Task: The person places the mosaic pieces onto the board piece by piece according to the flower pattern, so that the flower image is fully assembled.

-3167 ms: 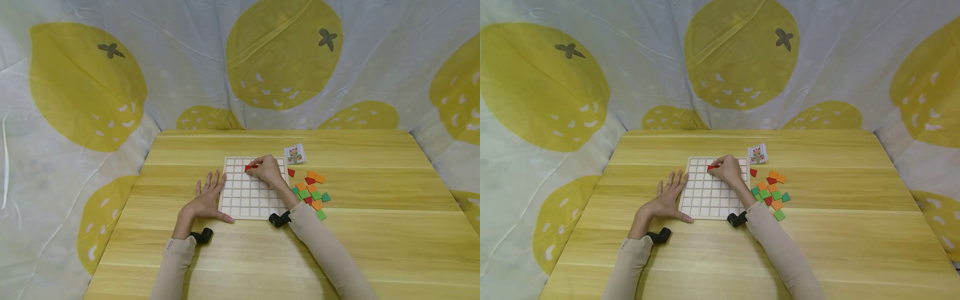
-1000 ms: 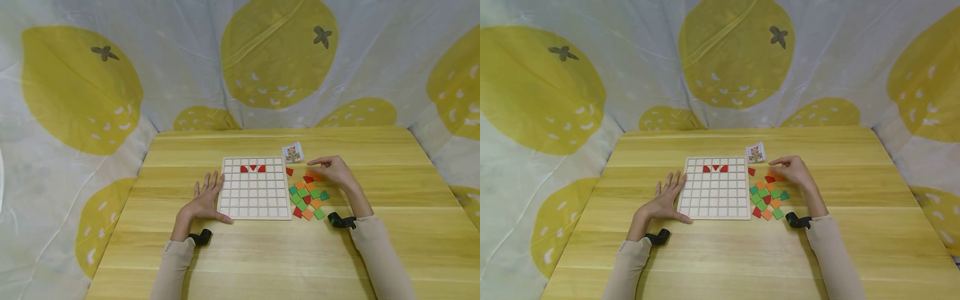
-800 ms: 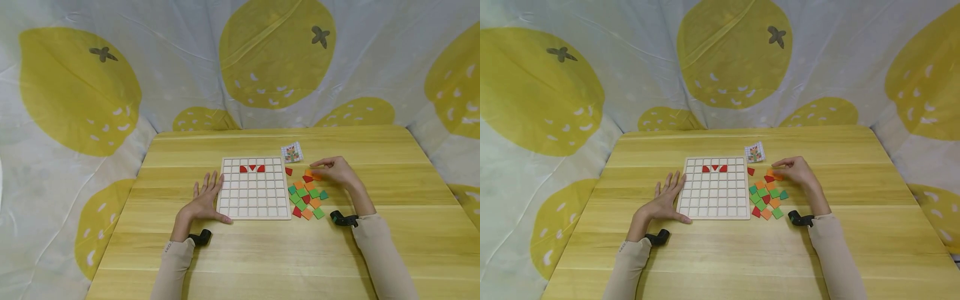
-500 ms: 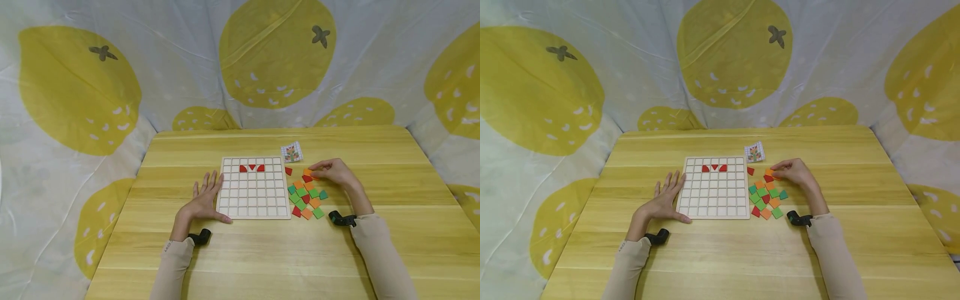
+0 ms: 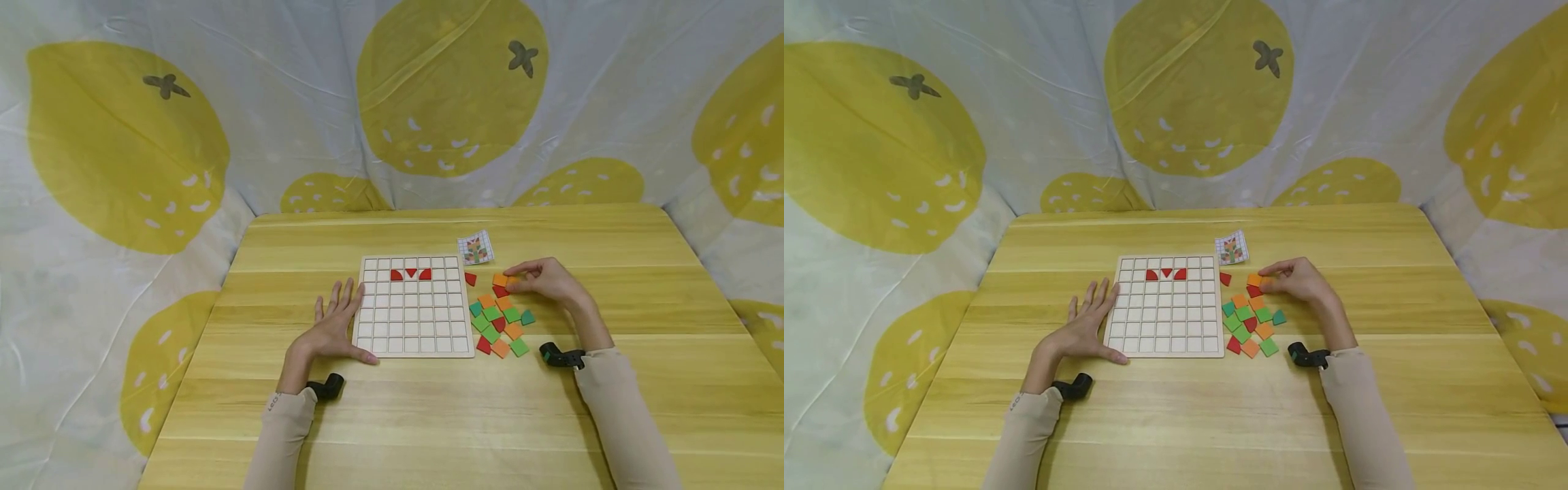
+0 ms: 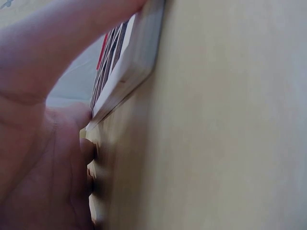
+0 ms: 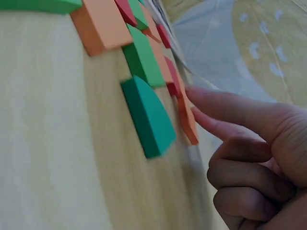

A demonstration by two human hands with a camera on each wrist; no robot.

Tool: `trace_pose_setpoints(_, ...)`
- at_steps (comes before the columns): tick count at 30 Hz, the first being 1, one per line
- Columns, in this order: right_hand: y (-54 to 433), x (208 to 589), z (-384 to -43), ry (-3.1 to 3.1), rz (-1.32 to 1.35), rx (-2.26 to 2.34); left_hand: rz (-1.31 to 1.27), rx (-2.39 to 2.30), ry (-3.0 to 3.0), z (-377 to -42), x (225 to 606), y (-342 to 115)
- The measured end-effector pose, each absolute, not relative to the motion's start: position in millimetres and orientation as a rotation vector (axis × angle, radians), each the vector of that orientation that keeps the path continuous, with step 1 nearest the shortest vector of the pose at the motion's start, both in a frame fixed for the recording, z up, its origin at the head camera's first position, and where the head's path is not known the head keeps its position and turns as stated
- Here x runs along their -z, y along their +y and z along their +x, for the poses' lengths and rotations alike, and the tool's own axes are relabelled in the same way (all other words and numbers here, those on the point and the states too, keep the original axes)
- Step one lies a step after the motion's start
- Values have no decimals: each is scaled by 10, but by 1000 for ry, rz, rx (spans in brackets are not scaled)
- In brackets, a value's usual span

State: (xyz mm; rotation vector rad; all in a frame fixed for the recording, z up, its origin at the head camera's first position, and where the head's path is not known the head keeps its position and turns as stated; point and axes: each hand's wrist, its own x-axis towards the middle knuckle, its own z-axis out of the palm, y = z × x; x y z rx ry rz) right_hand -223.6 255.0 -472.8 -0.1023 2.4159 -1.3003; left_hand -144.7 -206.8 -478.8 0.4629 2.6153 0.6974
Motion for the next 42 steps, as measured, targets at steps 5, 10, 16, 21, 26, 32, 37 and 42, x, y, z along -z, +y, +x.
trace_pose_setpoints(5, 2647, 4712, -2231, 2413, -84, 1275, 461, -704, 2616, -1446, 4787, -2067)
trace_pose_setpoints(10, 2689, 4748, -2262, 2405, -77, 1303, 456, -718, 2614, -1443, 4781, -2065)
trace_pose_setpoints(16, 2672, 4778, -2284, 2418, -88, 1317, 458, -720, 2615, -1443, 4782, -2067)
trace_pose_setpoints(21, 2670, 4780, -2277, 2427, -72, 1322, 459, -724, 2610, -1439, 4776, -2063)
trace_pose_setpoints(26, 2656, 4777, -2275, 2430, -76, 1297, 461, -723, 2609, -1438, 4772, -2061)
trace_pose_setpoints(32, 2615, 4755, -2268, 2439, -94, 1277, 460, -722, 2609, -1437, 4774, -2061)
trace_pose_setpoints(37, 2621, 4754, -2265, 2455, -92, 1320, 458, -723, 2607, -1439, 4770, -2060)
trace_pose_setpoints(42, 2612, 4730, -2263, 2480, -145, 1345, 467, -720, 2608, -1438, 4769, -2059)
